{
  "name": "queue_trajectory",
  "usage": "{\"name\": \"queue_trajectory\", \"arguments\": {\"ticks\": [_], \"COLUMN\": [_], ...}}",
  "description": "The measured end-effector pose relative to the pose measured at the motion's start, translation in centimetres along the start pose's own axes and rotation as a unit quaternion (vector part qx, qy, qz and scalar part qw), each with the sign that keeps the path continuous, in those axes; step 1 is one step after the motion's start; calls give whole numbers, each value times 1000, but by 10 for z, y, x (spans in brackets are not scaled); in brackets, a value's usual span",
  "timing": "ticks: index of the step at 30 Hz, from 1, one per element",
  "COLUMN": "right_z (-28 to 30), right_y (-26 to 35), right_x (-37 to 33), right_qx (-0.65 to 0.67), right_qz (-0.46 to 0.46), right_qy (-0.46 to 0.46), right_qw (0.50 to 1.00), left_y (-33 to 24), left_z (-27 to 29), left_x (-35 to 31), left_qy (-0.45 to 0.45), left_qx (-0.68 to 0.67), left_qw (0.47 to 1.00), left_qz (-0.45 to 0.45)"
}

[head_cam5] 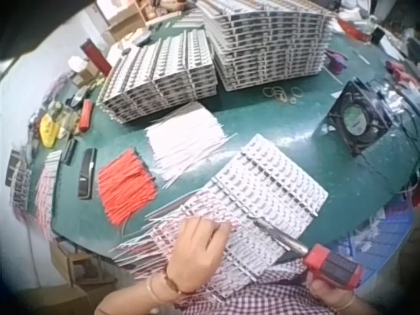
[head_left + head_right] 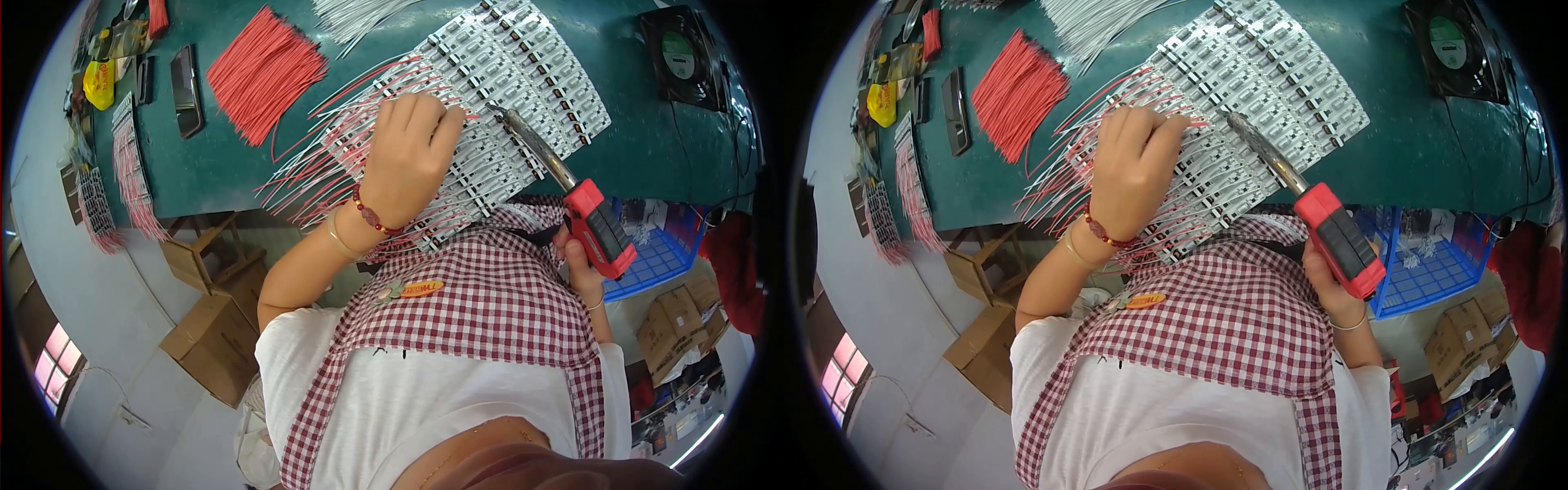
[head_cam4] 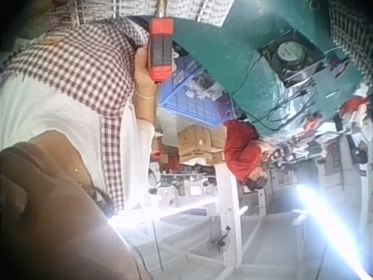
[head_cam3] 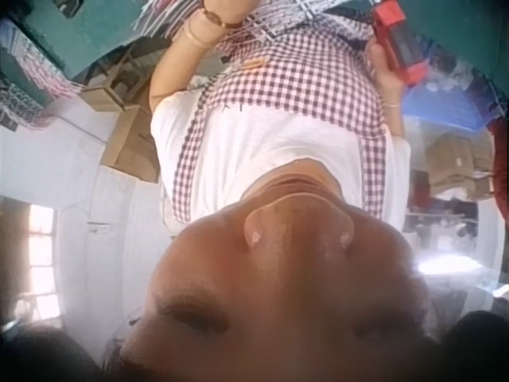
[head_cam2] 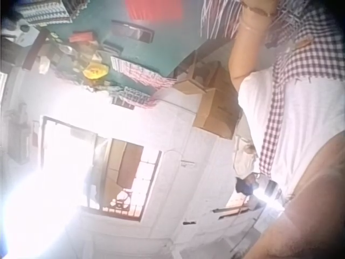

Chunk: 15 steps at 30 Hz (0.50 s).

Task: The person solders wires onto a strip of circuit board panels using a soldering iron.

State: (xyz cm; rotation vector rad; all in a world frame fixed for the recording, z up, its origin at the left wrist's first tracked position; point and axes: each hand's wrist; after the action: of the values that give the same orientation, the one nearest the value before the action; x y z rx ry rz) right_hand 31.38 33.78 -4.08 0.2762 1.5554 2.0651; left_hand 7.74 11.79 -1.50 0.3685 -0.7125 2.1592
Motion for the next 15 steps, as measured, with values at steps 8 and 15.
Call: {"name": "queue_trajectory", "arguments": {"ticks": [8,15], "right_z": [1,0], "right_y": [-7,-2], "right_x": [-2,3], "right_qx": [-17,-9], "right_qz": [14,36], "right_qy": [39,52], "right_qw": [999,998], "left_y": [-6,-7], "left_z": [-6,-8], "left_x": [-10,-11], "left_qy": [-5,-13], "left_qx": [-45,-41], "left_qw": [999,999], "left_qz": [6,9]}}
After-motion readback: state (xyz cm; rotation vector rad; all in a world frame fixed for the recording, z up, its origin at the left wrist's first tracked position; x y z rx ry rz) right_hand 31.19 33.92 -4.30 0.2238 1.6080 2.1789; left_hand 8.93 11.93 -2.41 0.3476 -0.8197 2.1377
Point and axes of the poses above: each hand's wrist, its own x-axis towards the middle knuckle, its own z-axis out of the back of the hand, y = z × x, and after that the axes turned 10 degrees about -y, right-handed
